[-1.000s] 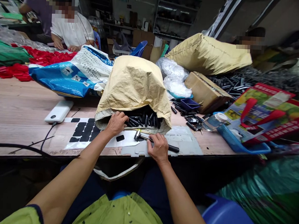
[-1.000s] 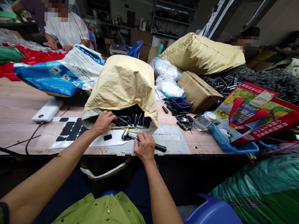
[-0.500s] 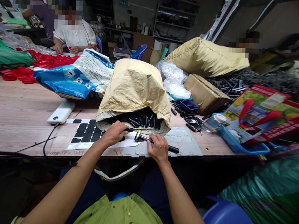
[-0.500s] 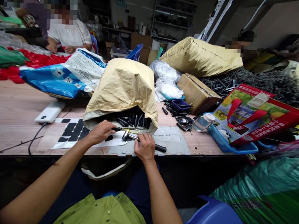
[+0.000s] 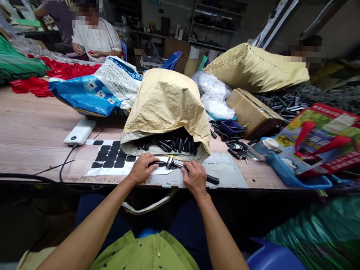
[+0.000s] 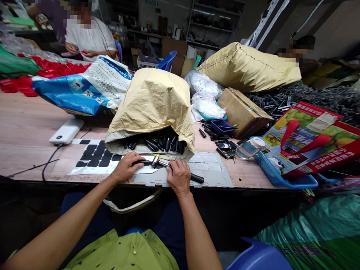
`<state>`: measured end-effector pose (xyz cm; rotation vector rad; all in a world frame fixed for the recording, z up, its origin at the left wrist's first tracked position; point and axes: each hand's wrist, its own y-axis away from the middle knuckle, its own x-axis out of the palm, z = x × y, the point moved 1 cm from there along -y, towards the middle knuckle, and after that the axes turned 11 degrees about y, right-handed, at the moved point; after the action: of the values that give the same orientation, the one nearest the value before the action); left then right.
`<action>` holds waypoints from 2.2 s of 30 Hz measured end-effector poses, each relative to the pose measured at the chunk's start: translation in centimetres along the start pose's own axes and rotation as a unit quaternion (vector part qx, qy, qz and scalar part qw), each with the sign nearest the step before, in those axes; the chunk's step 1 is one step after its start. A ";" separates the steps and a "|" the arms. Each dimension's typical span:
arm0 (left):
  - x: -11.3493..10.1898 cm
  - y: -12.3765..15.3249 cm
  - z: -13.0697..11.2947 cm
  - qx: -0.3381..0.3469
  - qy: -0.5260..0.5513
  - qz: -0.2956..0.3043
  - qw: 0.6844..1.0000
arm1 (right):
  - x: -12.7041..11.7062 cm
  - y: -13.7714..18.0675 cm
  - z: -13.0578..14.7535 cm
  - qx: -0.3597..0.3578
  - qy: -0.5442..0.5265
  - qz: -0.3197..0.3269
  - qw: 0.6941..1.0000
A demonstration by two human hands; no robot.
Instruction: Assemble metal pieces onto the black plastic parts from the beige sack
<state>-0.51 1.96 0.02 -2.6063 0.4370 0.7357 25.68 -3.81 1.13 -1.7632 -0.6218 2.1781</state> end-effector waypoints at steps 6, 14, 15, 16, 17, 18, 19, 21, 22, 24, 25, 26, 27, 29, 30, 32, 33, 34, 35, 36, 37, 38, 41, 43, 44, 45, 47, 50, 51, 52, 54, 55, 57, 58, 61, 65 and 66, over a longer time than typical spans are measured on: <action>0.0 -0.3 0.3 -0.013 0.026 -0.005 1.000 | -1.8 -0.5 0.5 0.004 -0.078 0.009 0.997; 0.1 -0.4 0.4 -0.037 0.007 0.004 0.999 | -3.0 0.0 3.0 0.011 -0.095 0.039 0.995; 0.1 -0.4 0.4 -0.037 0.006 0.004 0.999 | -3.1 0.0 3.2 0.012 -0.091 0.035 0.995; 0.1 -0.4 0.3 -0.037 0.006 0.004 0.999 | -3.2 0.0 3.4 0.012 -0.089 0.024 0.996; 0.1 -0.4 0.3 -0.037 0.005 0.004 0.999 | -3.4 0.0 3.6 0.012 -0.091 0.009 0.996; 0.1 -0.4 0.3 -0.038 0.005 0.004 0.999 | -3.5 0.0 3.8 0.013 -0.093 -0.008 0.996; 0.1 -0.4 0.2 -0.039 0.005 0.003 0.999 | -3.5 0.0 3.9 0.014 -0.095 -0.022 0.995; 0.2 -0.4 0.2 -0.044 0.002 0.002 0.999 | -3.4 0.2 4.1 0.007 -0.090 -0.029 0.996; 0.2 -0.4 0.1 -0.048 0.001 0.002 0.999 | -3.2 0.3 4.1 0.002 -0.082 -0.020 0.996; 0.2 -0.4 0.1 -0.053 0.000 0.001 0.999 | -2.9 0.4 4.0 -0.006 -0.062 0.008 0.998; 0.2 -0.5 0.1 -0.055 -0.001 0.002 0.998 | -2.8 0.4 4.0 -0.007 -0.054 0.018 0.998; 0.2 -0.5 0.0 -0.055 -0.001 0.002 0.998 | -2.8 0.3 4.0 -0.006 -0.048 0.022 0.999; 0.2 -0.4 0.0 -0.055 0.000 0.001 0.998 | -2.9 0.2 4.1 -0.004 -0.047 0.018 0.999; 0.2 -0.4 -0.1 -0.050 0.004 -0.001 0.999 | -3.2 -0.1 4.5 -0.005 -0.055 -0.003 0.998; 0.1 -0.3 -0.1 -0.047 0.008 -0.004 0.999 | -3.3 -0.3 4.8 -0.008 -0.062 -0.013 0.998; 0.1 -0.2 -0.3 -0.053 0.018 -0.015 0.998 | -3.3 -0.5 5.4 -0.014 -0.073 -0.026 0.997; 0.1 -0.2 -0.3 -0.063 0.026 -0.023 0.997 | -3.2 -0.5 5.6 -0.021 -0.071 -0.024 0.997; 0.1 -0.2 -0.4 -0.075 0.033 -0.032 0.996 | -3.0 -0.4 5.9 -0.030 -0.066 -0.018 0.997; 0.1 -0.1 -0.5 -0.086 0.040 -0.040 0.995 | -2.7 -0.4 6.0 -0.039 -0.059 -0.009 0.997; 0.1 -0.1 -0.5 -0.094 0.046 -0.046 0.993 | -2.4 -0.3 6.1 -0.045 -0.052 -0.001 0.998; 0.1 -0.1 -0.5 -0.096 0.049 -0.050 0.993 | -2.2 -0.2 6.1 -0.046 -0.047 0.004 0.998; 0.1 -0.1 -0.6 -0.093 0.048 -0.050 0.993 | -2.1 -0.2 6.0 -0.043 -0.043 0.005 0.998; 0.0 -0.2 -0.5 -0.057 0.034 -0.028 0.997 | -2.2 -0.3 5.1 -0.019 -0.042 -0.011 0.999; 0.0 -0.2 -0.3 -0.034 0.029 -0.015 0.999 | -2.4 -0.3 4.1 -0.017 -0.034 -0.018 0.999; -0.1 -0.3 -0.2 -0.028 0.030 -0.011 0.999 | -2.4 -0.2 3.4 -0.020 -0.024 -0.019 0.999; -0.1 -0.3 0.0 -0.025 0.032 -0.010 0.999 | -2.4 -0.1 2.8 -0.025 -0.010 -0.019 0.999; -0.2 -0.3 0.1 -0.022 0.037 -0.007 0.999 | -2.1 0.3 1.5 -0.031 0.027 -0.018 0.999; -0.3 -0.2 0.1 -0.017 0.039 0.000 0.999 | -1.7 0.9 0.2 -0.027 0.058 -0.009 0.998; -0.3 -0.2 0.1 -0.015 0.039 0.001 0.999 | -1.7 1.0 0.1 -0.022 0.060 -0.007 0.998; -0.3 -0.2 0.0 -0.012 0.039 0.000 0.999 | -1.7 0.9 0.2 -0.017 0.059 -0.007 0.998; -0.4 -0.1 -0.2 -0.006 0.037 0.002 0.999 | -2.0 0.4 1.0 -0.012 0.050 -0.008 0.999; -0.4 -0.1 -0.3 -0.004 0.036 0.004 0.999 | -2.1 0.0 1.6 -0.014 0.040 -0.009 0.999; -0.5 -0.1 -0.5 0.001 0.034 0.010 0.999 | -2.3 -1.0 3.0 -0.041 0.024 0.006 0.999; -0.5 0.0 -0.6 0.004 0.033 0.014 0.999 | -2.3 -1.5 3.6 -0.059 0.020 0.018 0.998; -0.6 0.1 -0.8 0.016 0.035 0.022 0.999 | -1.8 -2.7 5.0 -0.119 0.019 0.056 0.991; -0.8 0.1 -1.1 0.032 0.049 0.021 0.998 | -0.9 -3.5 5.5 -0.162 0.023 0.074 0.984; -0.8 0.1 -1.1 0.035 0.052 0.020 0.998 | -0.8 -3.5 5.5 -0.169 0.021 0.076 0.983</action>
<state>-0.72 1.49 1.32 -2.5848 0.5365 0.5868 20.35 -1.96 4.48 -2.0802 -0.9200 2.2315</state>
